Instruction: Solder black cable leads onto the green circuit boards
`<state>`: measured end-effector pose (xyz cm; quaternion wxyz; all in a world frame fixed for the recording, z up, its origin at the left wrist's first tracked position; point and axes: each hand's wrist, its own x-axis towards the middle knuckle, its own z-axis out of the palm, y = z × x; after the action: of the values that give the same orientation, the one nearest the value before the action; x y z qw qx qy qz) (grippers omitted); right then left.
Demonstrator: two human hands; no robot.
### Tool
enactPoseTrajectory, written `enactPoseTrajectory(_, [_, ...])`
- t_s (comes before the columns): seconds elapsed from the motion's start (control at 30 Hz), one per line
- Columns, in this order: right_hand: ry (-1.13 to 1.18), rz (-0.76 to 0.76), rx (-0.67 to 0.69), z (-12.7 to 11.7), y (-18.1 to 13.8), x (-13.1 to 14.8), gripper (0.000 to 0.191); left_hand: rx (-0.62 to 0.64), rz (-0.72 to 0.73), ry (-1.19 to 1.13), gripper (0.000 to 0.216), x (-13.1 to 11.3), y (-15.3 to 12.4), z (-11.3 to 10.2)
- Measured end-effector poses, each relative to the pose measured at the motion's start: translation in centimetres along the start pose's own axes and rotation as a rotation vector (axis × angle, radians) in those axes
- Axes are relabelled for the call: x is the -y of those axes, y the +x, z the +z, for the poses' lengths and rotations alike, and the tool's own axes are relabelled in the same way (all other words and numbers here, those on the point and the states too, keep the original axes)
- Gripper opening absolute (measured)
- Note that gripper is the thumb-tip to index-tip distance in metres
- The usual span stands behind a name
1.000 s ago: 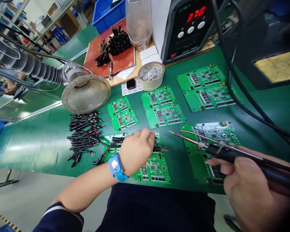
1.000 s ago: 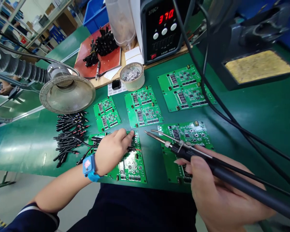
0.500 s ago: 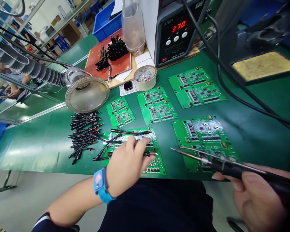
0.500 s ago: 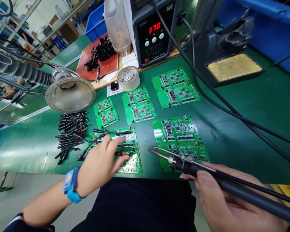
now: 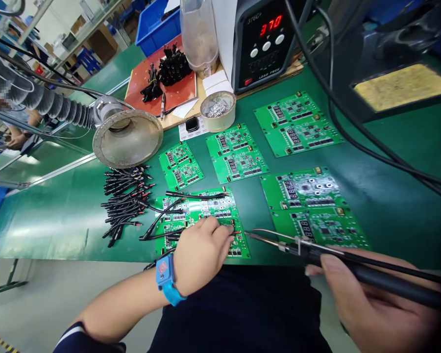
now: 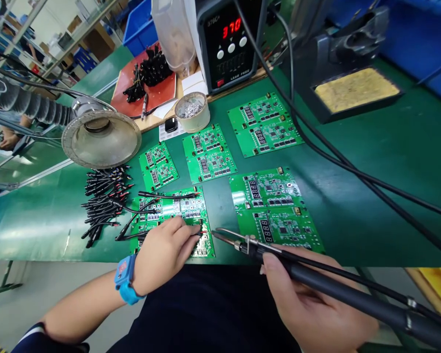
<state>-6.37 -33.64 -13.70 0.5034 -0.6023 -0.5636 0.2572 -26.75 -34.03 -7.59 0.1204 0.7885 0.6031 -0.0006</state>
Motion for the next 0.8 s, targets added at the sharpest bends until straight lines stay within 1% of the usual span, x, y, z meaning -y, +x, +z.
enactPoseTrajectory(0.1, [0.013,-0.162,0.051,0.03,0.48,0.05,0.010,-0.018,-0.024,-0.025,0.025,-0.07,-0.01,0.22])
enactPoseTrajectory(0.23, [-0.007,-0.243,0.067,0.04,0.81,-0.04,0.009,-0.061,-0.062,-0.060,0.023,-0.27,-0.04,0.49])
enactPoseTrajectory(0.37, [0.022,-0.225,0.062,0.14,0.65,-0.36,0.011,-0.099,-0.084,-0.057,0.021,-0.52,-0.05,0.65])
enactPoseTrajectory(0.47, [0.003,-0.210,0.067,0.19,0.51,-0.51,0.011,-0.115,-0.088,-0.052,0.019,-0.69,0.01,0.75])
enactPoseTrajectory(0.63, [-0.002,-0.222,0.053,0.45,0.53,-0.30,0.011,-0.126,-0.105,-0.036,0.019,-0.91,0.03,0.84])
enactPoseTrajectory(0.8, [0.020,-0.186,0.056,0.59,0.52,-0.23,0.014,-0.124,-0.101,-0.029,0.019,-0.89,0.03,0.80])
